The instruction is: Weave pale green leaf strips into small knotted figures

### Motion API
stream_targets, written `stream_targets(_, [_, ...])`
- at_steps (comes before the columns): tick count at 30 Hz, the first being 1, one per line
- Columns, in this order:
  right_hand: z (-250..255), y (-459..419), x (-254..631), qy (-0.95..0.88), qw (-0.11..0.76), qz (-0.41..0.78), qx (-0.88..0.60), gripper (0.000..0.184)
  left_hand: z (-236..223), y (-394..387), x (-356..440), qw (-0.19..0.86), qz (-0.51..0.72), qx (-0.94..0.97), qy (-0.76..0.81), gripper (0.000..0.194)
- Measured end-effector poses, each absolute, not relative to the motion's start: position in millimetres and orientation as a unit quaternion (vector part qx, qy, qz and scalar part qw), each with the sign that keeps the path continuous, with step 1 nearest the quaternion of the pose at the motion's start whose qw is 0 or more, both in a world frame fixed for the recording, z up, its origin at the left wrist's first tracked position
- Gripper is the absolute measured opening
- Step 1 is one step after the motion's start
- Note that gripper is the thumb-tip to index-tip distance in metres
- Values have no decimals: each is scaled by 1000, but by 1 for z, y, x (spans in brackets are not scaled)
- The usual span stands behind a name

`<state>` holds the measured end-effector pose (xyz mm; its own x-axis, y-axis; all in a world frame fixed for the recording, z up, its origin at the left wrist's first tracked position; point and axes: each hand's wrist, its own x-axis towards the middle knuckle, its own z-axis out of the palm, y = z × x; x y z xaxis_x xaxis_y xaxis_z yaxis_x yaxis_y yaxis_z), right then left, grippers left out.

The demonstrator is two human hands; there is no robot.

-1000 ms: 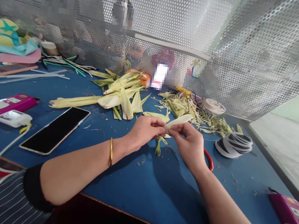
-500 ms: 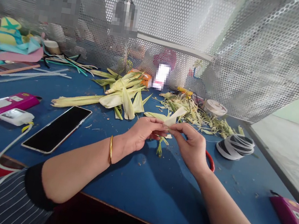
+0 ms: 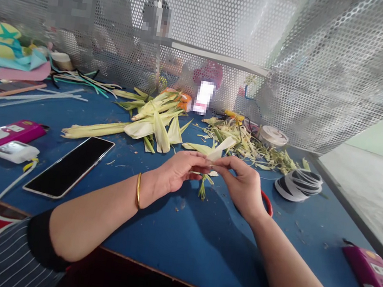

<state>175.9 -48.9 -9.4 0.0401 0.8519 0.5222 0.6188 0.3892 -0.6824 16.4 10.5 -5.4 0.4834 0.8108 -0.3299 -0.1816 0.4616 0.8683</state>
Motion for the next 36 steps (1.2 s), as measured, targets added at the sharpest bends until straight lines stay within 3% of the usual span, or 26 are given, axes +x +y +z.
stream_targets(14, [-10,-49,172,-601,517,192,-579,6,-3,3,20,699,360,473,398,6])
stream_targets(24, [-15,-46,173,-577,536,221,-575,21,-4,2,23,618,379,550,415,12])
stream_targets(32, [-9,-50,174,-657,498,140,-548,3,-2,4,21,711,356,437,421,6])
stream_targets(36, [-9,-49,177,-705,470,90,-524,9,-1,6,20,726,353,419,416,7])
